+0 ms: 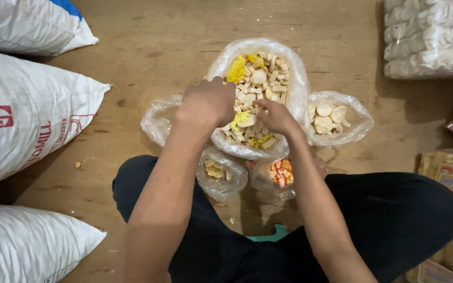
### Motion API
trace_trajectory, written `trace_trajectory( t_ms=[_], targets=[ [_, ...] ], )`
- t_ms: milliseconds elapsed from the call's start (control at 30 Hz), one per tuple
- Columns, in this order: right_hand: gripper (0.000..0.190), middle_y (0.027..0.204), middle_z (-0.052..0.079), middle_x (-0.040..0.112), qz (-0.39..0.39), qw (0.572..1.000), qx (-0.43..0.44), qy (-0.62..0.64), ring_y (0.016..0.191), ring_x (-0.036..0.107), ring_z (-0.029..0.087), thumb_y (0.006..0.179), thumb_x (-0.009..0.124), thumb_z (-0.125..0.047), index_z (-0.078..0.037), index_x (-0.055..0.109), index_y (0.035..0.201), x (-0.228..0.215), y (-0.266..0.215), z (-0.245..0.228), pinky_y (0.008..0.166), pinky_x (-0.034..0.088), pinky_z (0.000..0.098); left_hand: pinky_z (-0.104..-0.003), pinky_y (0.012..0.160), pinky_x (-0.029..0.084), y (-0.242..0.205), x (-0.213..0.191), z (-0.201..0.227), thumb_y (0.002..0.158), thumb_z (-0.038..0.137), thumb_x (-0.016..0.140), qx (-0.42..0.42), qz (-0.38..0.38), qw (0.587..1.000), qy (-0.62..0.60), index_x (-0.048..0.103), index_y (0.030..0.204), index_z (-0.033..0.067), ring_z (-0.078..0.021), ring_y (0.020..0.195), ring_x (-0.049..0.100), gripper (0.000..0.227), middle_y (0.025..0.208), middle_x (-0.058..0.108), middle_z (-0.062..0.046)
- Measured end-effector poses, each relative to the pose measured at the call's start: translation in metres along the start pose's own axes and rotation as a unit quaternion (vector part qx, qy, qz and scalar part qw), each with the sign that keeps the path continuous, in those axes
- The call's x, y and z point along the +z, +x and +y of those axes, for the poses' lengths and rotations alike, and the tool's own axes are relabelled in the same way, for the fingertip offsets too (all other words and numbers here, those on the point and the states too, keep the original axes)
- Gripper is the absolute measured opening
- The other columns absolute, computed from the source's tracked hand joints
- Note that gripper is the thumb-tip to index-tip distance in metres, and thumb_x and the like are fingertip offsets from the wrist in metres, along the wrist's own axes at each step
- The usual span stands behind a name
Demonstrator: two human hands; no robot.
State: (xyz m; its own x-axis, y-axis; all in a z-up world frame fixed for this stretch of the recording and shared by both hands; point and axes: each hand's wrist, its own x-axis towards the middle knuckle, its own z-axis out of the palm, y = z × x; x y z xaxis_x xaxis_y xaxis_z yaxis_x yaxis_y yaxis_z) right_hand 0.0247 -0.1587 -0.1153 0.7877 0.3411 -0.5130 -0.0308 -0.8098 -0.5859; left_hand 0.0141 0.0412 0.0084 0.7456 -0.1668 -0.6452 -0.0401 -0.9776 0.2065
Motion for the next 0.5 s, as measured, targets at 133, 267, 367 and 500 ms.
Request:
trace_trajectory(
  t_ms=[133, 267, 367, 500],
  targets=[
    [0.050, 0.128, 0.025, 0.069, -0.086, 0.996, -0.007, -0.030, 0.127, 0.058, 0.050, 0.092, 0.051, -0.013, -0.018, 0.065, 0.140, -0.008, -0.028, -0.039, 0.114, 0.041, 0.0582, -0.063, 0.100, 0.046, -0.006, -0.007, 0.005, 0.097, 0.017, 0.042, 0.000, 0.002, 1.000, -0.004, 0.055, 0.146, 0.0097, -0.0467, 0.125, 0.058, 0.051, 0.137, 0.058, -0.020],
    [0.041, 0.123, 0.018, 0.071, 0.001, 0.998, 0.047, 0.029, 0.110, 0.069, 0.039, 0.091, 0.055, -0.007, -0.013, 0.071, 0.128, -0.011, 0.012, 0.015, 0.098, 0.053, 0.0485, -0.063, 0.100, 0.046, -0.005, -0.004, 0.001, 0.095, 0.014, 0.049, 0.001, 0.001, 1.000, 0.000, 0.055, 0.146, 0.0081, -0.0468, 0.125, 0.058, 0.051, 0.136, 0.058, -0.020],
    [0.033, 0.114, 0.005, 0.077, 0.092, 0.994, 0.029, -0.040, 0.107, 0.071, 0.031, 0.088, 0.067, -0.019, -0.028, 0.077, 0.119, 0.003, 0.040, 0.034, 0.094, 0.057, 0.0450, -0.063, 0.099, 0.046, -0.001, -0.001, 0.000, 0.094, 0.013, 0.050, 0.000, 0.005, 1.000, 0.001, 0.055, 0.145, 0.0080, -0.0468, 0.123, 0.058, 0.052, 0.135, 0.059, -0.021],
    [0.022, 0.102, 0.006, 0.077, 0.092, 0.982, 0.006, -0.168, 0.095, 0.075, 0.034, 0.085, 0.070, -0.028, -0.032, 0.082, 0.104, 0.056, 0.115, 0.101, 0.086, 0.061, 0.0461, -0.063, 0.099, 0.047, -0.009, -0.007, 0.004, 0.094, 0.013, 0.051, 0.009, 0.009, 1.000, -0.005, 0.055, 0.146, 0.0088, -0.0455, 0.125, 0.058, 0.052, 0.137, 0.058, -0.020]
  ],
)
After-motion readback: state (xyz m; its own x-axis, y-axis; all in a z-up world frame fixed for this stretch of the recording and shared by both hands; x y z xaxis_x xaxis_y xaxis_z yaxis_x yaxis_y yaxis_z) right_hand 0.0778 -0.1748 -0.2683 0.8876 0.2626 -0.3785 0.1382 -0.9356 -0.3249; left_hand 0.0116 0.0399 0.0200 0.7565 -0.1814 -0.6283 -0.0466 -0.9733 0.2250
